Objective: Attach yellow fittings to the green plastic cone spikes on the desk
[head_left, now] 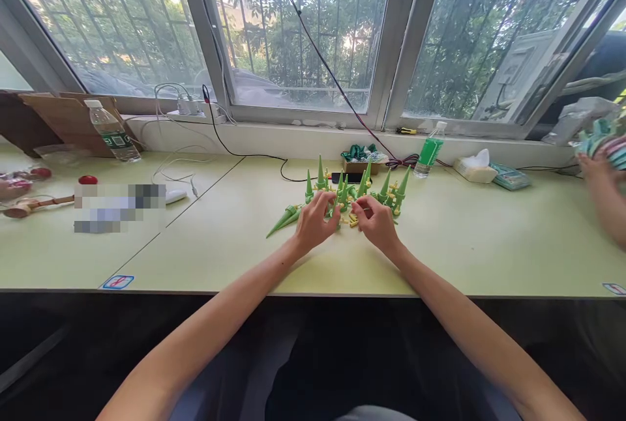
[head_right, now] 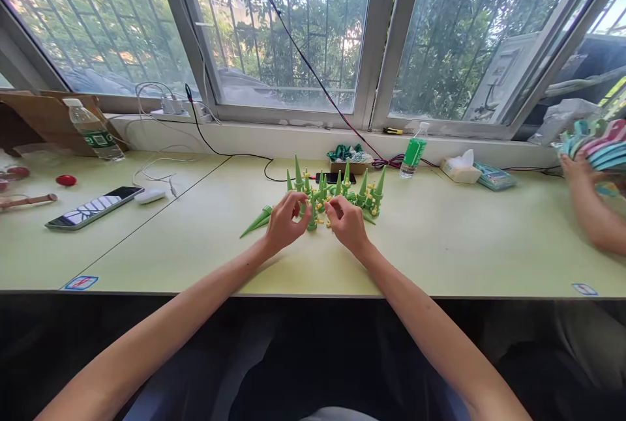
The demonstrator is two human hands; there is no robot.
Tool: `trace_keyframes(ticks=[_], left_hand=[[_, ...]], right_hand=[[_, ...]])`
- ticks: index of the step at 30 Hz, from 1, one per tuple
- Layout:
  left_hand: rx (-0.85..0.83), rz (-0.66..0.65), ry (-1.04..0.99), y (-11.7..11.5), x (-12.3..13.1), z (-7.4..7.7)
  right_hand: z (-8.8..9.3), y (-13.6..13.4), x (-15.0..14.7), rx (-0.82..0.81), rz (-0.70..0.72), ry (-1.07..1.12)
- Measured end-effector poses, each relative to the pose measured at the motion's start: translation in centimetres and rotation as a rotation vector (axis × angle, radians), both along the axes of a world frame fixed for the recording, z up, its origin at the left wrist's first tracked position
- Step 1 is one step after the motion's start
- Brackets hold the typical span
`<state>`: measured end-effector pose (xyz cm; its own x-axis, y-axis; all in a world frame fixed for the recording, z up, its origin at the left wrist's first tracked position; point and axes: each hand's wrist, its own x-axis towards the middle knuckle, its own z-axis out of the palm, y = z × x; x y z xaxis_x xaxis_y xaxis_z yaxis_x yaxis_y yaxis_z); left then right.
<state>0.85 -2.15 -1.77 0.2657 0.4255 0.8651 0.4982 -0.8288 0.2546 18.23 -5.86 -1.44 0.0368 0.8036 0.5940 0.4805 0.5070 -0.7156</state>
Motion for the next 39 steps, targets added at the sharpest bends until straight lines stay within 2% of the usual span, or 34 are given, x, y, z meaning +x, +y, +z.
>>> trace_keyframes(ticks=[3,6,18,23,29,33,39], left_hand=[[-0.117,0.086,-0.074,0.4,-0.3,0.2],[-0.194,0.136,-0.026,0.6,-0.4,0.2],[-0.262,-0.036,0.219,0.3,0.0,0.1],[-0.307,-0.058,0.315,0.1,0.1,-0.1],[-0.326,0.023,0.194,0.6,0.0,-0.2],[-0.326,0.071,0.095,0.9,0.0,-0.2],[-0.320,0.106,0.049,0.9,-0.1,0.0]], right_hand=[[-0.1,0.2,0.1,0.010,-0.044,-0.003],[-0.3,0.5,0.2,0.022,-0.071,-0.036],[-1.0,1.0,0.2,0.015,-0.054,-0.170],[-1.0,0.9,0.1,0.019,-0.038,-0.178],[-1.0,1.0,0.2,0.013,-0.083,-0.190],[-1.0,1.0,0.1,0.014,-0.074,-0.184],[-0.9,0.8,0.0,0.013,-0.058,-0.166]])
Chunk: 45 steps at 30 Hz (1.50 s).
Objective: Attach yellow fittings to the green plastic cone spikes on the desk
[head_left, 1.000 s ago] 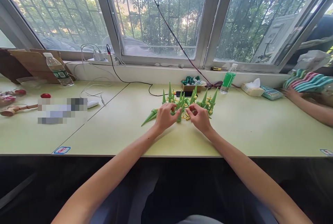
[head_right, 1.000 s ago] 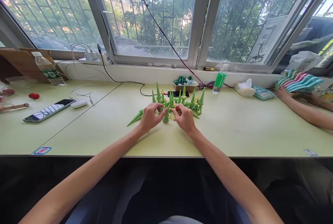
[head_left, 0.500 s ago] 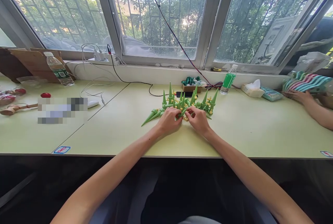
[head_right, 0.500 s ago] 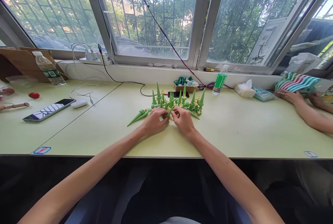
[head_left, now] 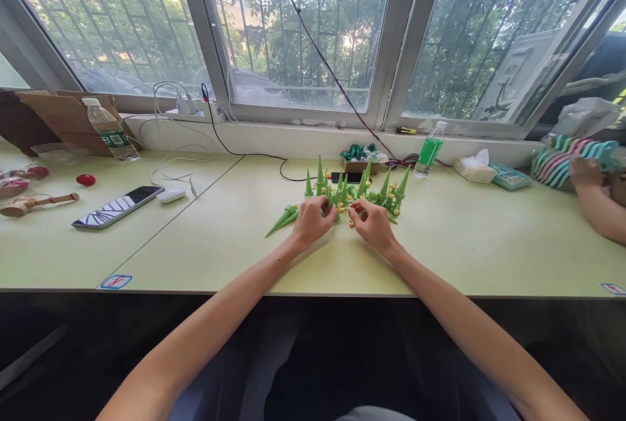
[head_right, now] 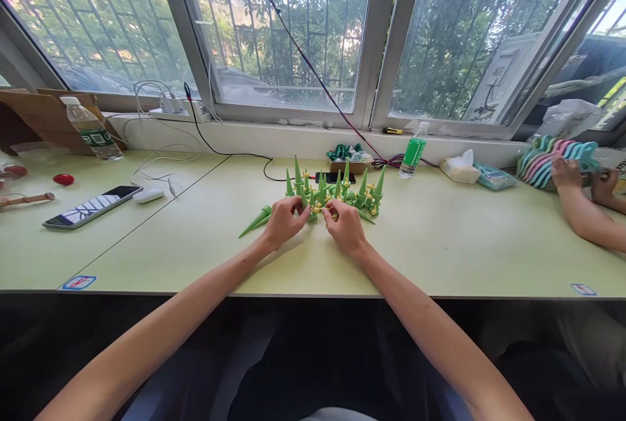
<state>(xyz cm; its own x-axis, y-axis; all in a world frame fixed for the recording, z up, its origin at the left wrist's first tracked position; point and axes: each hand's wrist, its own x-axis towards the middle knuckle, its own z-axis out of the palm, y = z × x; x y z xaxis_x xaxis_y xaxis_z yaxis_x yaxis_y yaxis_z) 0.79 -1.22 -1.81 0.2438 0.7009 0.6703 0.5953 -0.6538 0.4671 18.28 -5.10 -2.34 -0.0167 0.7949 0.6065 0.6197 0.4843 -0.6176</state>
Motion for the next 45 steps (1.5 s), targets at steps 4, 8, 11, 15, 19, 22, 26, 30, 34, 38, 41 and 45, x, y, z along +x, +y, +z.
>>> trace_keyframes(ticks=[4,8,11,15,19,22,26,30,34,38,41,45], left_hand=[[0.004,0.000,-0.005,-0.01,0.00,0.07],[0.015,-0.008,0.006,0.01,0.00,0.00],[0.021,-0.007,0.002,0.04,-0.01,-0.03],[0.014,-0.001,0.000,0.03,0.01,0.00],[0.009,-0.005,0.002,-0.02,0.02,-0.01],[0.008,-0.020,0.001,-0.05,0.03,-0.03],[0.009,-0.035,0.005,-0.16,0.04,0.03],[0.007,-0.045,0.005,-0.26,-0.01,0.09],[0.018,-0.050,0.005,-0.25,-0.05,0.05],[0.028,-0.050,0.008,-0.17,-0.04,0.01],[0.029,-0.050,0.005,-0.16,-0.01,0.02],[0.034,-0.054,-0.005,-0.28,0.00,0.12]], right_hand=[[0.12,-0.09,-0.03,-0.009,0.021,0.010],[0.09,-0.06,-0.07,-0.030,0.056,0.023],[0.05,-0.02,-0.06,-0.047,0.079,0.036],[0.19,-0.14,-0.11,-0.065,0.107,0.054],[0.44,-0.35,-0.21,-0.087,0.124,0.075],[0.51,-0.39,-0.27,-0.095,0.142,0.093],[0.42,-0.33,-0.30,-0.110,0.163,0.100],[0.22,-0.20,-0.25,-0.113,0.177,0.087],[0.00,-0.03,-0.18,-0.105,0.177,0.078],[-0.03,0.03,-0.17,-0.104,0.170,0.054],[0.07,-0.08,-0.19,-0.109,0.174,0.048],[0.16,-0.20,-0.19,-0.120,0.157,0.038]])
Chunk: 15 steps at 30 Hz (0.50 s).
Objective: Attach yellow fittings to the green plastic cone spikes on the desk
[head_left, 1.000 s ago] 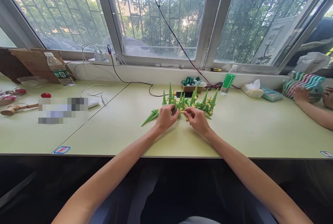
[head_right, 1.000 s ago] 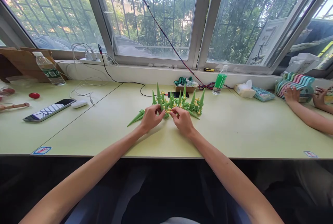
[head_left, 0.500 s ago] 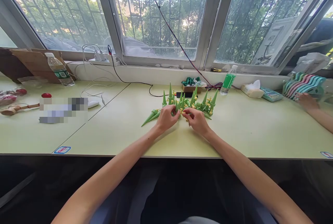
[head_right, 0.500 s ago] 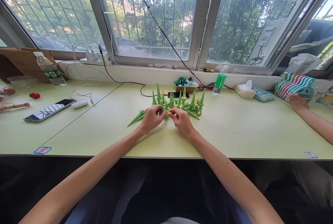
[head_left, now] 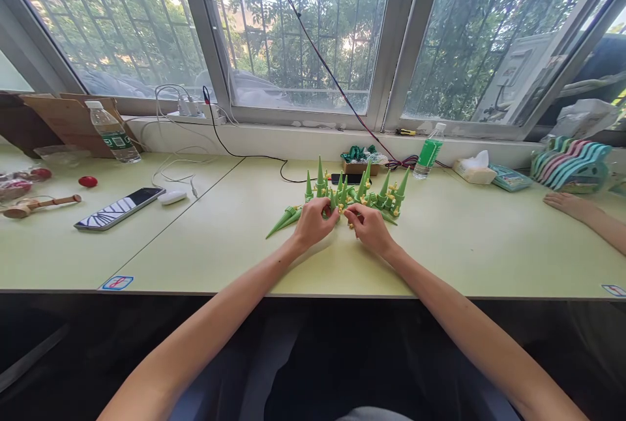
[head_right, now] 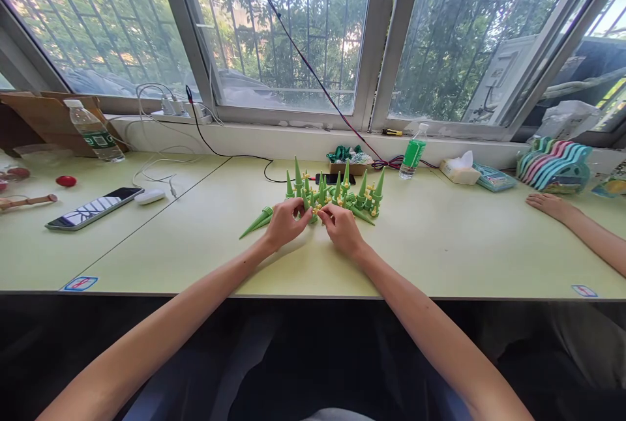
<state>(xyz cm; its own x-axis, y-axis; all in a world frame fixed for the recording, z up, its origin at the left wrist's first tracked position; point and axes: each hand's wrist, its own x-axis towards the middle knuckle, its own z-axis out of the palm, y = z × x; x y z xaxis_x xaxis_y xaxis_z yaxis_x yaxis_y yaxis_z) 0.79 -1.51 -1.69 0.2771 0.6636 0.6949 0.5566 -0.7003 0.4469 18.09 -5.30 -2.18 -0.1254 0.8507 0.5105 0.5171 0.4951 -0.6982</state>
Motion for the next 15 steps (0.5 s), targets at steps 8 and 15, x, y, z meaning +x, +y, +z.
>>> trace_keyframes(ticks=[8,15], left_hand=[[0.009,-0.015,-0.004,-0.24,0.00,0.21],[0.000,-0.008,-0.006,-0.08,-0.01,0.13]], right_hand=[[-0.19,0.25,0.03,0.023,-0.017,-0.046],[-0.22,0.04,-0.03,0.038,0.020,-0.005]])
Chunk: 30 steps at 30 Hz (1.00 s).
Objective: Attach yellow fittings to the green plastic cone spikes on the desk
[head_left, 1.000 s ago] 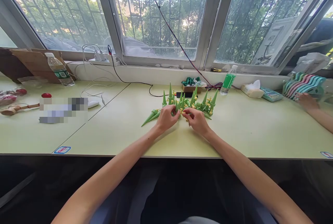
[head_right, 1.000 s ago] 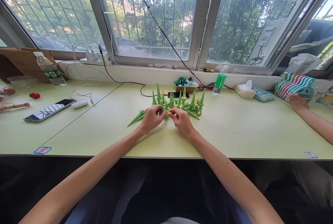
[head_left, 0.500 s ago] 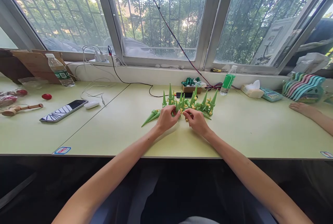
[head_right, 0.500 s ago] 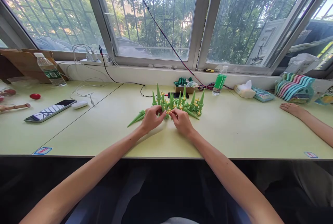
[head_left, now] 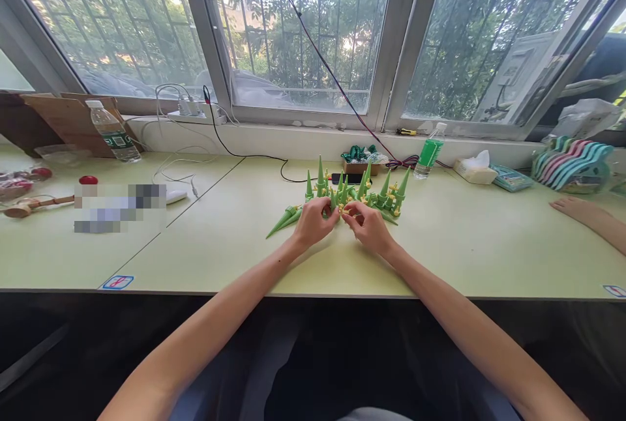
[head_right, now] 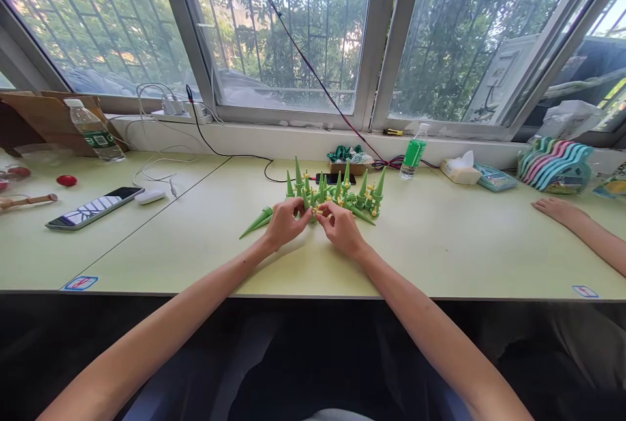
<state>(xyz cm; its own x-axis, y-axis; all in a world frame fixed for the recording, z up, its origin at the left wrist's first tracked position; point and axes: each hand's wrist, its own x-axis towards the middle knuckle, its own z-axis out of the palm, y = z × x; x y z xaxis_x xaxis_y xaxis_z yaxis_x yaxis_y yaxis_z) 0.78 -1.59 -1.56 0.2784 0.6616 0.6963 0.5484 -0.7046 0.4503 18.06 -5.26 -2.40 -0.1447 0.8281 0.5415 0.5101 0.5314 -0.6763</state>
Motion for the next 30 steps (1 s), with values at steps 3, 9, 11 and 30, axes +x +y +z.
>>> trace_keyframes(ticks=[3,9,11,30], left_hand=[[0.001,-0.013,0.008,-0.02,-0.06,-0.02],[0.010,-0.017,0.017,-0.10,-0.04,0.02],[0.017,-0.013,0.017,-0.10,-0.02,0.05],[0.024,-0.016,0.018,0.06,-0.03,-0.04]], right_hand=[[-0.03,-0.01,0.01,-0.009,0.019,0.001],[-0.11,0.16,0.03,-0.024,0.013,-0.012],[-0.10,0.19,0.04,-0.026,0.008,-0.015],[-0.18,0.30,0.10,-0.039,0.002,-0.031]])
